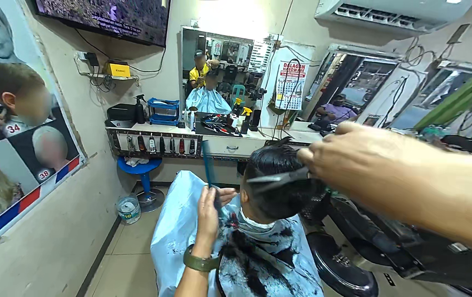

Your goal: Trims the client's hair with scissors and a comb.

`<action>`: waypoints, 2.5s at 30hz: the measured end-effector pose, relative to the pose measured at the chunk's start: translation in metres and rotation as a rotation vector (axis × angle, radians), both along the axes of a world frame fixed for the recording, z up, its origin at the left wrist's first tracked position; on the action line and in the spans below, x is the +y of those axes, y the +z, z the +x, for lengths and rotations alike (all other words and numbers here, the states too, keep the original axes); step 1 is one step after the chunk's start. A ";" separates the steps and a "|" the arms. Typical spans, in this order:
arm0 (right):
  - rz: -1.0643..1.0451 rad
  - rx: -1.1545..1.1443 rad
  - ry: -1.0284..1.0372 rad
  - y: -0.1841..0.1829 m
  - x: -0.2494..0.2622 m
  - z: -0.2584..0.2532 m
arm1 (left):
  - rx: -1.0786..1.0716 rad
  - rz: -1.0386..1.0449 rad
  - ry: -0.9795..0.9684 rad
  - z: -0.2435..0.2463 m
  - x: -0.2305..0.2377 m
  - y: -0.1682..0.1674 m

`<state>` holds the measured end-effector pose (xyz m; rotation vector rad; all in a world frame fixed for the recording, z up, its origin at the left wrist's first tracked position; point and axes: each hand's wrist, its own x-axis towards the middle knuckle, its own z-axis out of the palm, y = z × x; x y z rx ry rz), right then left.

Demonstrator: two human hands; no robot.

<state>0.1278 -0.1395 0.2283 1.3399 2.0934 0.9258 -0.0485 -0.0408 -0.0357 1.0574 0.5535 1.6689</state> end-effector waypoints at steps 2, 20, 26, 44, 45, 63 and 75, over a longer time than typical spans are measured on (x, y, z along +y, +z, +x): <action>0.046 0.066 -0.035 0.024 0.002 0.011 | -0.005 -0.066 0.117 -0.009 0.002 0.005; 0.194 0.267 -0.029 0.066 0.040 0.034 | 0.075 0.136 0.165 0.006 0.050 0.041; 0.082 0.136 -0.161 0.052 0.054 -0.017 | 0.226 0.264 -0.033 0.018 0.083 0.043; -0.146 0.020 -0.685 0.029 0.108 -0.065 | 0.029 0.105 -0.350 0.029 0.106 0.007; -0.114 0.012 -0.531 0.027 0.107 -0.048 | 0.014 0.103 -0.362 0.029 0.106 0.005; -0.105 -0.065 -0.648 0.020 0.084 -0.096 | -0.040 0.093 -0.418 0.025 0.098 0.004; -0.084 -0.014 -0.667 0.018 0.074 -0.098 | -0.034 0.087 -0.406 0.023 0.092 0.004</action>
